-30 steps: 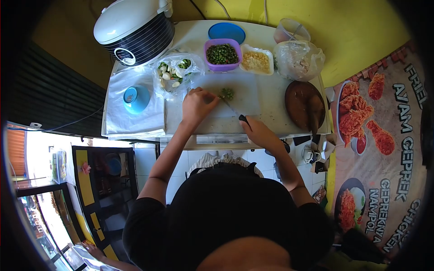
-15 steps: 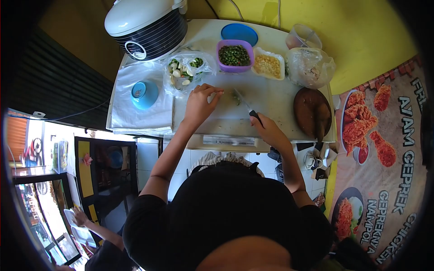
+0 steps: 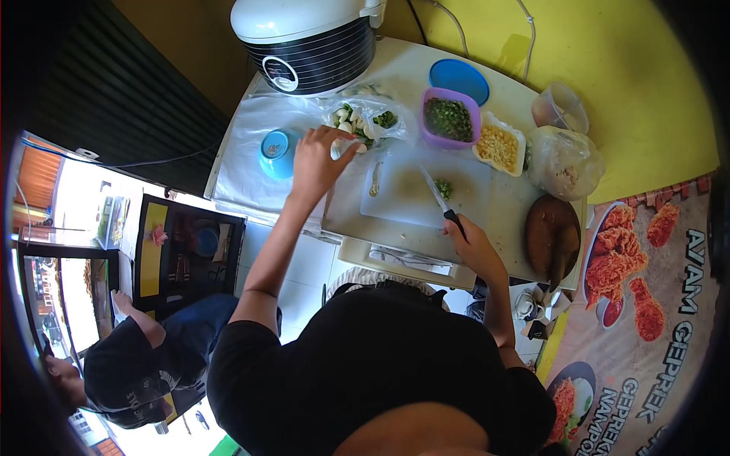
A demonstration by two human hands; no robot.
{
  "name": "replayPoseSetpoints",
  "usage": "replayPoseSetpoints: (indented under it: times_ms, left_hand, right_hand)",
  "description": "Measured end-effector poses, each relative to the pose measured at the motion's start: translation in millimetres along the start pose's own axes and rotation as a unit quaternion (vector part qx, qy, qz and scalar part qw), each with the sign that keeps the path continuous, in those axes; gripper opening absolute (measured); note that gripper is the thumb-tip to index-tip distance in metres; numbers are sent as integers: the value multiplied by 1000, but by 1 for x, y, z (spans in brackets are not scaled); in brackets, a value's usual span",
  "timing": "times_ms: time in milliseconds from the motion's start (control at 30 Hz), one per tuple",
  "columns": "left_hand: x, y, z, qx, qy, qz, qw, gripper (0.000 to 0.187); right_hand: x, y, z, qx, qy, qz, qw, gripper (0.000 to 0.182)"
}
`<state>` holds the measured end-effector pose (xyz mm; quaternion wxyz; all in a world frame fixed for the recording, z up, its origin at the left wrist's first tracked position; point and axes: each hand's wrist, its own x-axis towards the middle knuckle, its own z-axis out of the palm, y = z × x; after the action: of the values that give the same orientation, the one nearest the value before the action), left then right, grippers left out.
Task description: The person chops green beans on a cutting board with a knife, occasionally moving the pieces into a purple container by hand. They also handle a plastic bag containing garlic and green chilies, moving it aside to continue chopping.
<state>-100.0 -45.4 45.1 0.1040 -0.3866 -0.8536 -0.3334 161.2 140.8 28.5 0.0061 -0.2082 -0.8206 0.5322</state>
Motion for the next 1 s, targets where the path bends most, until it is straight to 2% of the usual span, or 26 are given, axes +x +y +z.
replayPoseSetpoints:
  times_ms: [100,400,533,633,833,1000]
  left_hand:
    - [12,-19,-5,85,-10,45,995,13]
    - [34,-31,19,144,-50,121,981,14]
    - [36,-26,17,154,-37,95,983,13]
    - [34,-32,16,151,-64,104,981,10]
    - [29,-32,20,124,-32,112,985,9]
    - [27,-29,17,122,8,121,985,10]
  right_hand:
    - [5,2,0,-6,-3,7,1000,31]
    - [14,-14,-5,-44,-47,31,997,33]
    - [15,-13,-6,-46,-48,29,997,33]
    - [13,-10,-6,-51,-54,25,997,34]
    - [8,3,-1,-64,-39,-18,997,36]
    - [-2,6,-11,-99,-29,10,995,37]
